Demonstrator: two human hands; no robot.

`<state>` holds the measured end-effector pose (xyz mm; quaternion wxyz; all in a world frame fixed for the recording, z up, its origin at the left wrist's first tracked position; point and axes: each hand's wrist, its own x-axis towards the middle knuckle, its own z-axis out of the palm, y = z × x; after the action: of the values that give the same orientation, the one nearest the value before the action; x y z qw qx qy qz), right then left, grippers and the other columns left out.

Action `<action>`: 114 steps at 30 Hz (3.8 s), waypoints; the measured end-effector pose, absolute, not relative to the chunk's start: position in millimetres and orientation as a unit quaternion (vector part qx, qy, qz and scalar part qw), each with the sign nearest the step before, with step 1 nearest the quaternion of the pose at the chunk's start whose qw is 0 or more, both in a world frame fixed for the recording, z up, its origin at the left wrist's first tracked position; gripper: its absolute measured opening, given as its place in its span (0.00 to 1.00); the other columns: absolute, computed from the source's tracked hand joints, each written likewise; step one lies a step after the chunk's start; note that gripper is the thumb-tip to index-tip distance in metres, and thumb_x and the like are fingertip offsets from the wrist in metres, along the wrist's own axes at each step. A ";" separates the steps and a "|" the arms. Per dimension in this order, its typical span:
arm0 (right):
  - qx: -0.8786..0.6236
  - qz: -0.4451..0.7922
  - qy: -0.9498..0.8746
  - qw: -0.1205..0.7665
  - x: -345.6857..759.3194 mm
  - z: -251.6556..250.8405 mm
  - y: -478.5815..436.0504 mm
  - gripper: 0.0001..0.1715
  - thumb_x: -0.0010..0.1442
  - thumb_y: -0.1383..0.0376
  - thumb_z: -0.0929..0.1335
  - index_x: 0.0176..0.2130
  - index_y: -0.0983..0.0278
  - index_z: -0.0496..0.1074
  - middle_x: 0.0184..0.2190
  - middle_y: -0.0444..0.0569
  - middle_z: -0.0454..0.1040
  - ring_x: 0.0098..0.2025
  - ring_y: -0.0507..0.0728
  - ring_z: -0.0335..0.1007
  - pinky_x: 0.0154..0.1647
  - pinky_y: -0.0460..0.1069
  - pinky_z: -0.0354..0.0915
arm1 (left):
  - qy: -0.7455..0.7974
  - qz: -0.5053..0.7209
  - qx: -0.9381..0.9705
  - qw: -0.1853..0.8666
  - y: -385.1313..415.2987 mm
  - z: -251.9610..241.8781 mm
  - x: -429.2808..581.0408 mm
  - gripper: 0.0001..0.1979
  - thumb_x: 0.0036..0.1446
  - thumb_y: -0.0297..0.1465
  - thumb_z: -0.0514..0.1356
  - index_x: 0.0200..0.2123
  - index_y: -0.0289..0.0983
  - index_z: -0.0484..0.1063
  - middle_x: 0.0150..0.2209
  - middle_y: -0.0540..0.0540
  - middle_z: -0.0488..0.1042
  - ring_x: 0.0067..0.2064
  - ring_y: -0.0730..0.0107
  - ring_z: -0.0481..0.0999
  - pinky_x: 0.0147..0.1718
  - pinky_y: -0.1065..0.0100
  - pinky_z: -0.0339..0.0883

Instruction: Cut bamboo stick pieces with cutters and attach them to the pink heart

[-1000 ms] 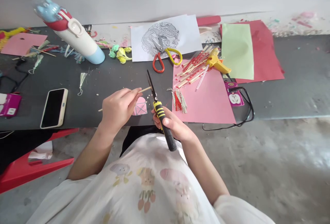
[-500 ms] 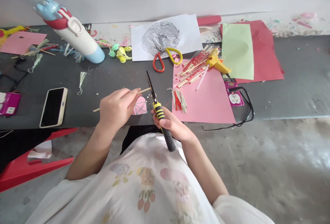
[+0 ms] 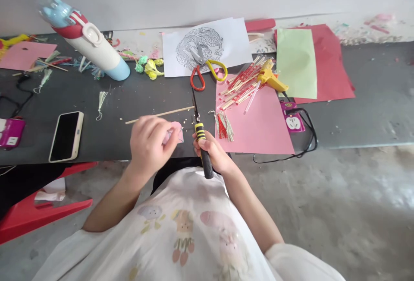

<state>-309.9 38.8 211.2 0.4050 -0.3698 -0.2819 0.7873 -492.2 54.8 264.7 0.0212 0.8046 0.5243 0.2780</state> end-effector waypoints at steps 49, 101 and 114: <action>-0.418 0.740 -0.266 0.454 -322.6 207.4 44.8 0.24 0.48 0.54 0.70 0.43 0.59 0.64 0.26 0.40 0.61 0.26 0.52 0.57 0.22 0.48 0.56 | 0.469 0.293 0.507 0.662 4.9 231.9 -450.6 0.47 0.55 0.48 0.64 0.67 0.40 0.41 0.62 0.35 0.59 0.60 0.54 0.66 0.59 0.53 0.63; -0.353 0.809 -0.324 0.342 -300.8 226.1 5.6 0.22 0.51 0.56 0.69 0.44 0.62 0.65 0.28 0.41 0.58 0.27 0.50 0.51 0.28 0.48 0.49 | 0.481 0.241 0.840 -0.074 65.6 244.3 -497.0 0.15 0.68 0.33 0.51 0.30 0.40 0.72 0.20 0.53 0.69 0.23 0.74 0.67 0.23 0.68 0.45; -0.424 0.772 -0.312 0.357 -296.4 230.2 14.2 0.20 0.51 0.56 0.68 0.41 0.62 0.63 0.26 0.39 0.57 0.24 0.50 0.50 0.27 0.49 0.47 | 0.509 0.300 0.799 0.115 67.0 232.9 -498.5 0.14 0.70 0.34 0.49 0.34 0.39 0.70 0.25 0.51 0.71 0.28 0.74 0.69 0.29 0.71 0.58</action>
<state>-296.4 14.2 230.2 0.3573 -0.4237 -0.3124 0.7715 -498.5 67.0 232.9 0.1149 0.7986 0.5088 0.3001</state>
